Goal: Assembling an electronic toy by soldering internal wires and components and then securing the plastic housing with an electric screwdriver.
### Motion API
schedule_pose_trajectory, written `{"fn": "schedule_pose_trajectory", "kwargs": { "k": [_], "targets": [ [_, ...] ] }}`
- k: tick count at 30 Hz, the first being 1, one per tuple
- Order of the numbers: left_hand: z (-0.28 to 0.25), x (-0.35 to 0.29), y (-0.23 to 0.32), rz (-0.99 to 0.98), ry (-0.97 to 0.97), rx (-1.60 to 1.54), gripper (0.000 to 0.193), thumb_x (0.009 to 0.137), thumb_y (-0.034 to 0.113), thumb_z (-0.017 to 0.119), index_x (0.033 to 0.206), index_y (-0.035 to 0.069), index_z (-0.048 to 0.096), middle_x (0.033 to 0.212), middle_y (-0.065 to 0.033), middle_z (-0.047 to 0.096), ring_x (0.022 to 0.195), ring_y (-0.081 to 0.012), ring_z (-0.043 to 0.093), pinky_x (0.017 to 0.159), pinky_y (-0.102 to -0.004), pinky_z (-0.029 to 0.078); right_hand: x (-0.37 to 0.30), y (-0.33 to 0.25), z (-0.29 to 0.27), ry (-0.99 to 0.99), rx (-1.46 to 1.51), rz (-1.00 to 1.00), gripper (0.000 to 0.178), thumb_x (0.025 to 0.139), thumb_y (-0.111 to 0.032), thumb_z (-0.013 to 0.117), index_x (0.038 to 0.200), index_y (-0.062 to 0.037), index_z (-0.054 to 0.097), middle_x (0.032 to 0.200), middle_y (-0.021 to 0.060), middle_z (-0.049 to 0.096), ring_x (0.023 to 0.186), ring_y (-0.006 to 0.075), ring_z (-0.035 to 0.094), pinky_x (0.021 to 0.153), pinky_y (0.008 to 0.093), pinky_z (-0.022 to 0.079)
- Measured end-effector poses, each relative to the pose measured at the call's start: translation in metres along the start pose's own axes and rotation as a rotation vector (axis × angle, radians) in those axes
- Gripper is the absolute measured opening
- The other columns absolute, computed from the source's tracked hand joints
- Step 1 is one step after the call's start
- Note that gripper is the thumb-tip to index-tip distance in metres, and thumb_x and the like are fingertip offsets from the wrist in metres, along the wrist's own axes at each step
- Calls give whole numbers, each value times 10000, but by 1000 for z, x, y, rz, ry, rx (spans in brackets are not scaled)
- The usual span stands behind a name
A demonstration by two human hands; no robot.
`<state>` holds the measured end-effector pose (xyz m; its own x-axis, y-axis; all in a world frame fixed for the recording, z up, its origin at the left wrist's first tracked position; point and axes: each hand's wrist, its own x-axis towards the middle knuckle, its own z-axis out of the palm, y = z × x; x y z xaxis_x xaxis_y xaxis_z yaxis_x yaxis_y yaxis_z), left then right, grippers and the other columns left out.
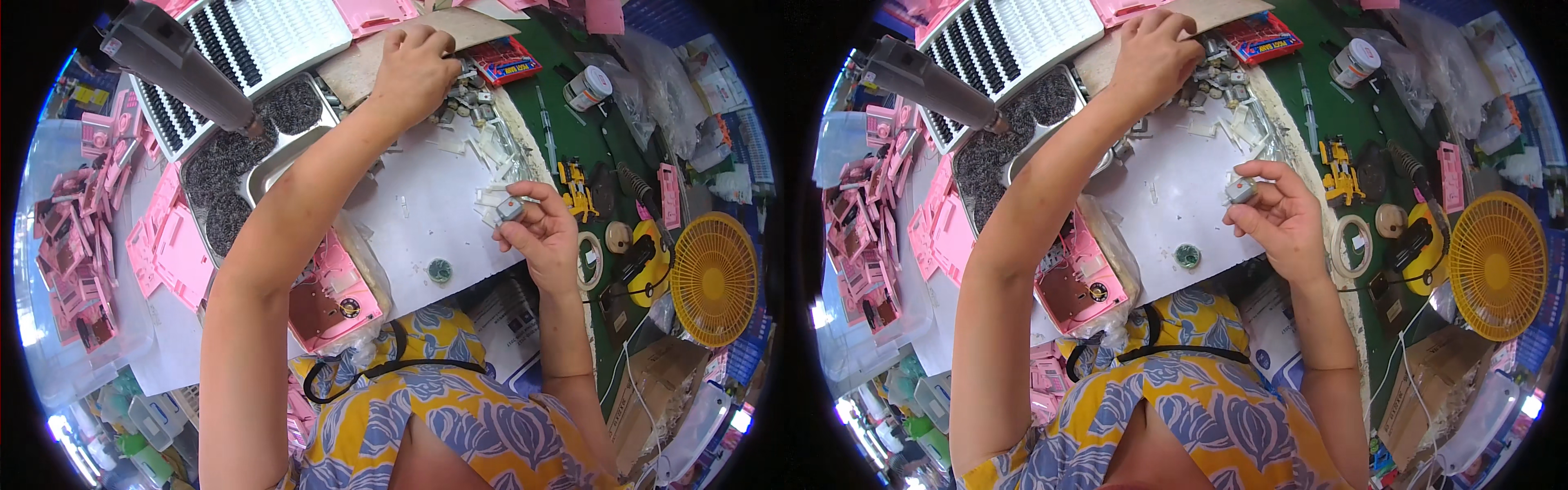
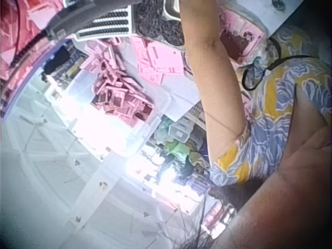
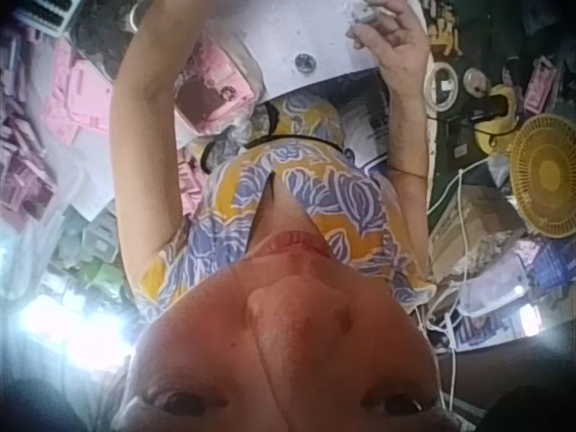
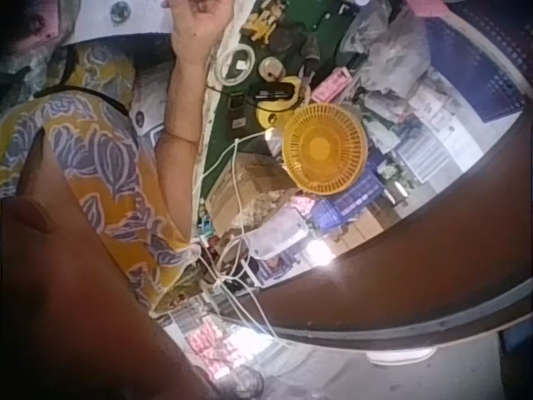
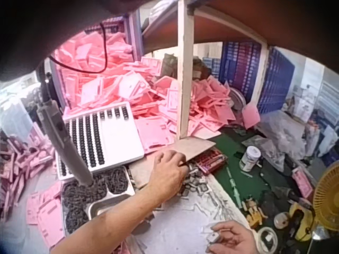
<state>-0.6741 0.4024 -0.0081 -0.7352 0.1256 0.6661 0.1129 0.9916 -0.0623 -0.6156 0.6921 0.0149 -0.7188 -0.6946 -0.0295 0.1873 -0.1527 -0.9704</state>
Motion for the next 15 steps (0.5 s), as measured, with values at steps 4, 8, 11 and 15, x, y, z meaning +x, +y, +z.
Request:
{"fn": "schedule_pose_trajectory", "kwargs": {
  "k": [4,8,11,15],
  "targets": [
    [7,5,8,16,-177,78,160,868,230,643,869,203,801,1301,-3,597,1336,-240,447,1134,-533,263,-2,1,2,-22,-14,20,458,894,30,714,1315,7,535,911,87,714,793,111,666,689,217,519],
    [9,11,5,117,-231,3,207,919,257,620,979,225,816,1451,-3,533,1426,-239,375,1198,-566,200,-6,2,-4,-3,-1,27,454,896,41,706,1315,9,534,912,85,711,797,110,666,690,216,517],
    [13,16,2,191,-287,33,230,945,261,601,1032,238,813,1481,11,520,1441,-230,362,1214,-585,174,-9,4,-8,6,10,20,453,899,47,699,1319,13,532,918,86,709,803,112,668,690,217,518],
    [13,22,3,252,-324,156,227,948,249,594,1007,222,812,1477,12,524,1433,-213,371,1209,-581,182,-10,7,-11,3,33,6,454,901,47,697,1323,18,530,932,87,707,820,115,670,691,220,520]
  ]
}}
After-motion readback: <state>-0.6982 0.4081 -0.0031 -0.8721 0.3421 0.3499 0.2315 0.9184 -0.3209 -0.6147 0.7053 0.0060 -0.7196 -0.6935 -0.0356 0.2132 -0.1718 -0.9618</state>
